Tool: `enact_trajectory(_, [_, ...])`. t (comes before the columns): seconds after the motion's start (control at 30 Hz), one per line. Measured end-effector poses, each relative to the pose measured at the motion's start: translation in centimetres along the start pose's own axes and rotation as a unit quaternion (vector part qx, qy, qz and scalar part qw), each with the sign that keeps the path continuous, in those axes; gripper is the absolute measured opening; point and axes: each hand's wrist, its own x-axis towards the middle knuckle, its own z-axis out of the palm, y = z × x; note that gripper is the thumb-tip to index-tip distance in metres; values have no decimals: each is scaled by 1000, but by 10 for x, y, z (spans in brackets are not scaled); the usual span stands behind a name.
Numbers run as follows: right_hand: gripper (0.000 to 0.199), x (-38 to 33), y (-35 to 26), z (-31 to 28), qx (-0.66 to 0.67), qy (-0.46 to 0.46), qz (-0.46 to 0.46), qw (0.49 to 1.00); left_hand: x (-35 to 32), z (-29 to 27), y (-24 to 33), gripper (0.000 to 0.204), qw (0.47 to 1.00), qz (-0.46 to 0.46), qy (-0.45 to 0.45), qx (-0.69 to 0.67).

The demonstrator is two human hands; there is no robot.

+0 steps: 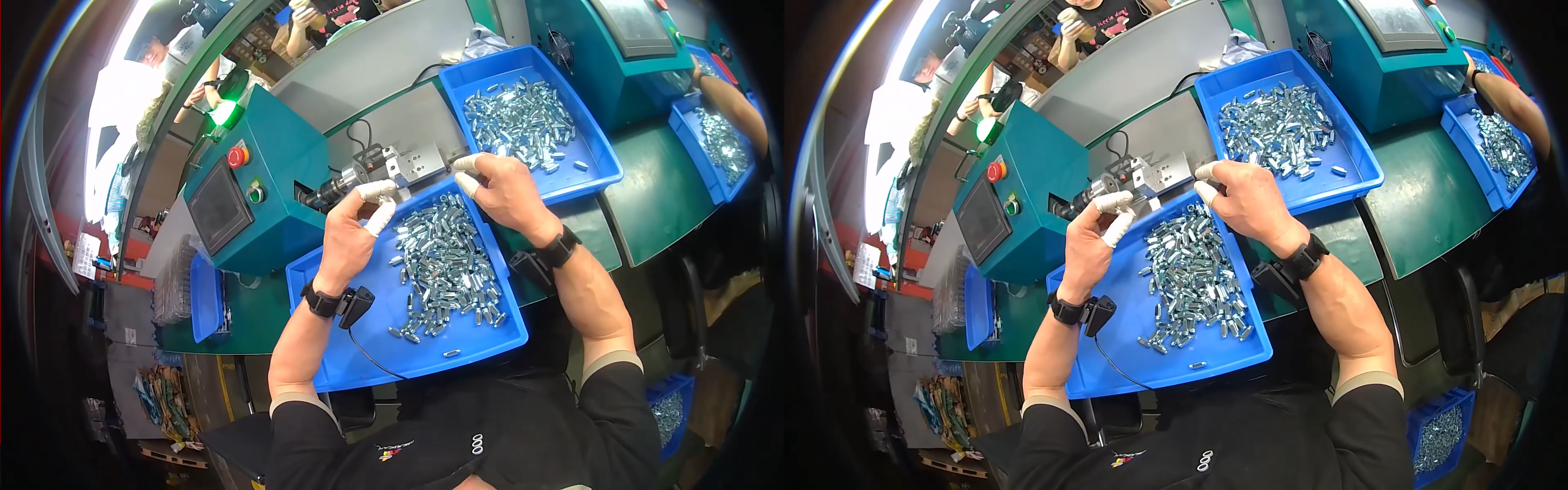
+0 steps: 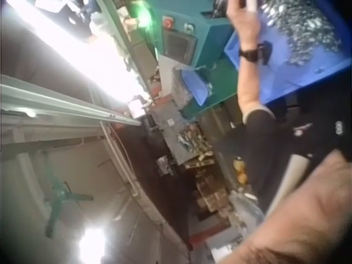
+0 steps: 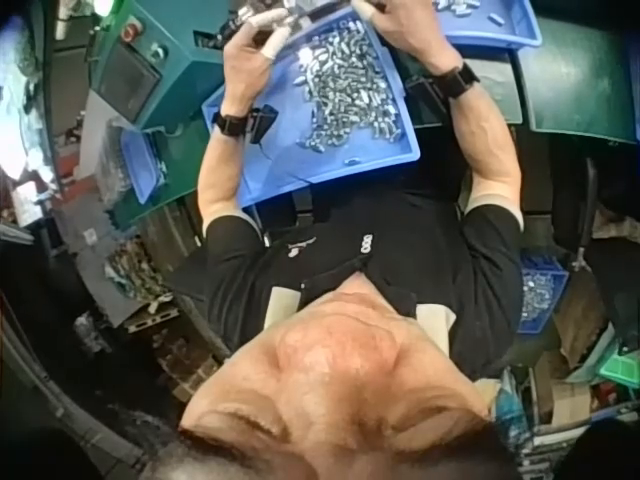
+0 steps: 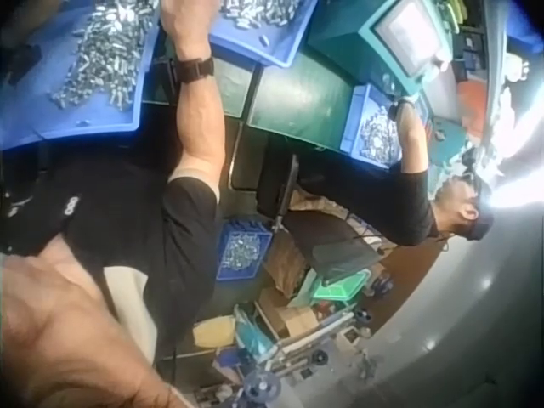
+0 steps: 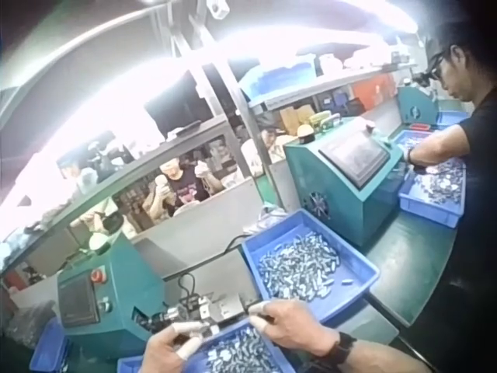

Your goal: The person picks up a metal component from a blue tray, inserts it into a machine, and then places the processed component into a separate blue tray, repeating this cycle for several parts.

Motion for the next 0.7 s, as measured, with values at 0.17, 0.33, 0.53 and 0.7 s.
enact_trajectory(0.17, [20,0,-1,-1,2,0,2,1000,14,-4,2,33,996,2,29,87])
enact_trajectory(0.33, [20,0,1,1,7,9,-13,1000,34,-9,-1,34,988,10,30,153])
enact_trajectory(0.53, [21,0,1,-1,-2,6,-10,1000,62,-4,-1,18,932,143,44,331])
enact_trajectory(0.7, [21,-1,3,1,2,14,-24,1000,78,1,-8,10,912,160,51,375])
